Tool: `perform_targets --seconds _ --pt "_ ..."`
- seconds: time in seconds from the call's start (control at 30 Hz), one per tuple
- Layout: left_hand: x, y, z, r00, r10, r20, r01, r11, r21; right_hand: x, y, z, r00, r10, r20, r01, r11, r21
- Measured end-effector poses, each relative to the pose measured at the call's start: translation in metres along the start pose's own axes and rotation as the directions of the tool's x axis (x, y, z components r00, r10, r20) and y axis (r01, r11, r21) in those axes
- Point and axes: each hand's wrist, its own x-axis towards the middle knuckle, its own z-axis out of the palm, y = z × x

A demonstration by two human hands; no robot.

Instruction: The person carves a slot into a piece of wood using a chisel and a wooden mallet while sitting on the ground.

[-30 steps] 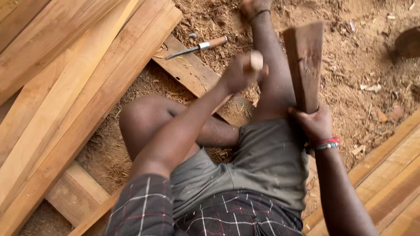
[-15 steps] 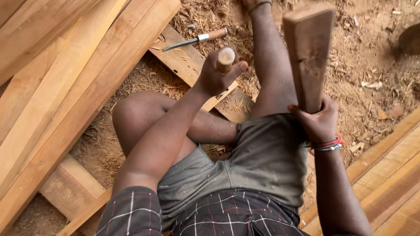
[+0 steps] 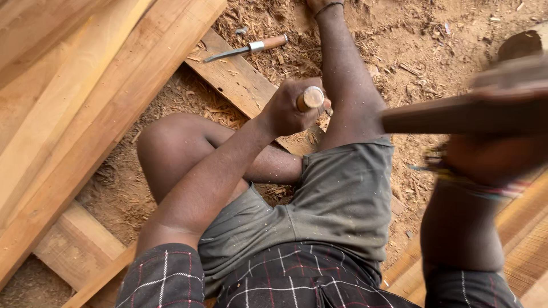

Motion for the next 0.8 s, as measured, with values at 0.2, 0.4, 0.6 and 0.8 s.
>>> perform_targets --seconds 0.2,0.4,0.6,0.8 --pt "-0.009 -0.005 0.005 0.903 0.428 -0.023 -0.379 0.823 0.423 -0.036 0.006 0.021 0.95 0.157 0.269 0.128 0.593 -0.795" --pt "0.024 -0.041 -0.001 0.988 0.0 -0.156 0.032 0.979 0.199 -0.034 -0.022 0.018 0.958 0.287 0.005 -0.243 0.823 -0.513" --pt "0.002 -0.037 0.023 0.995 -0.104 -0.011 0.104 0.987 0.119 -0.022 -0.043 0.029 0.884 0.422 -0.203 -0.313 0.855 0.414" --pt "-0.016 -0.012 0.012 0.988 0.073 0.134 -0.09 0.988 0.125 -0.025 -0.036 0.029 0.916 0.388 -0.105 -0.245 0.747 0.618"
